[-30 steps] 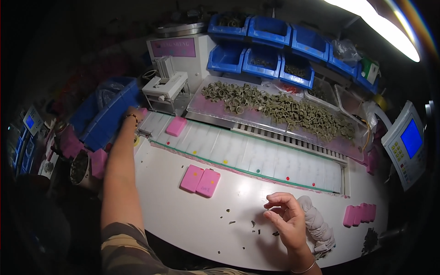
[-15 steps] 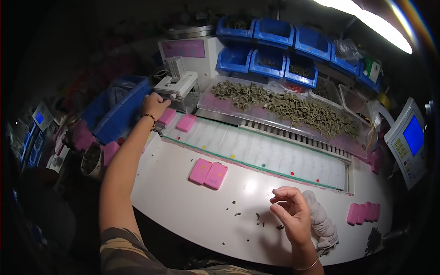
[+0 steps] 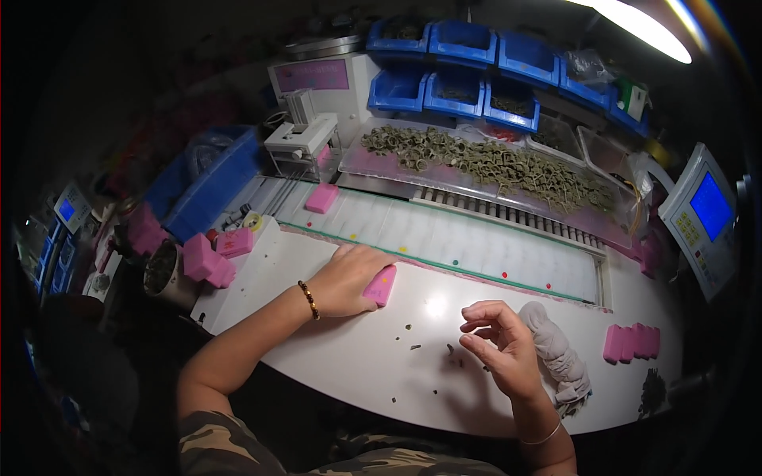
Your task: Assembling small decorative components and hardware into pink plastic jewelry or toy cases at a production station.
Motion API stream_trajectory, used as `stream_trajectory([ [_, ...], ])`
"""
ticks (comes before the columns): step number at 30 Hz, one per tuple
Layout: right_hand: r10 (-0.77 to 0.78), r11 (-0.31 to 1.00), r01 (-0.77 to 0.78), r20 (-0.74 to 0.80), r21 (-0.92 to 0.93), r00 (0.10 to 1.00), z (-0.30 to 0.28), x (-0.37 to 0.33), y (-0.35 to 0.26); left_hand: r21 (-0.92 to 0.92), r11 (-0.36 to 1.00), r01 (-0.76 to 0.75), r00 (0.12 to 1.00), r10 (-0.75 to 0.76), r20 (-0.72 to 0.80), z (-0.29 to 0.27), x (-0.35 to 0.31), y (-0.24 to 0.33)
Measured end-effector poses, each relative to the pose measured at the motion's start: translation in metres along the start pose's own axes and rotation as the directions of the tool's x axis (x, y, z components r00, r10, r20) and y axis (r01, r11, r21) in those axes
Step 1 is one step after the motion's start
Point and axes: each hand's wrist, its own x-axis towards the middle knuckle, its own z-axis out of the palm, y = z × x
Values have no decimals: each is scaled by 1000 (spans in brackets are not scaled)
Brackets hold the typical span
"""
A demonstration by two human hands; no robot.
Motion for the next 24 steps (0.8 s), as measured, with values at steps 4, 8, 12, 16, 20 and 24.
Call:
stream_trajectory([
  [4, 56, 997, -58, -44, -44, 997, -2, -7, 0, -349, 933, -84, 985, 26, -169, -1, 16, 44],
  [8, 291, 863, -315, 121, 394, 949, -15, -4, 2, -501, 771, -394, 908, 241, -343, 0, 16, 100],
  [12, 292, 797, -340, 173, 500, 941, -20, -12, 0, -445, 750, -489, 861, 333, -385, 17, 18, 120],
  [16, 47, 994, -40, -62, 105, 997, -19, -20, 3, -648, 712, -271, 949, 83, -305, 34, 14, 134],
  [20, -242, 921, 256, 82, -293, 967, -27, -26, -11, -671, 696, -254, 966, 148, -212, 31, 15, 130],
  [24, -182, 898, 250, 212, -363, 960, -34, -27, -27, -771, 603, -204, 970, 234, -74, 26, 10, 119],
])
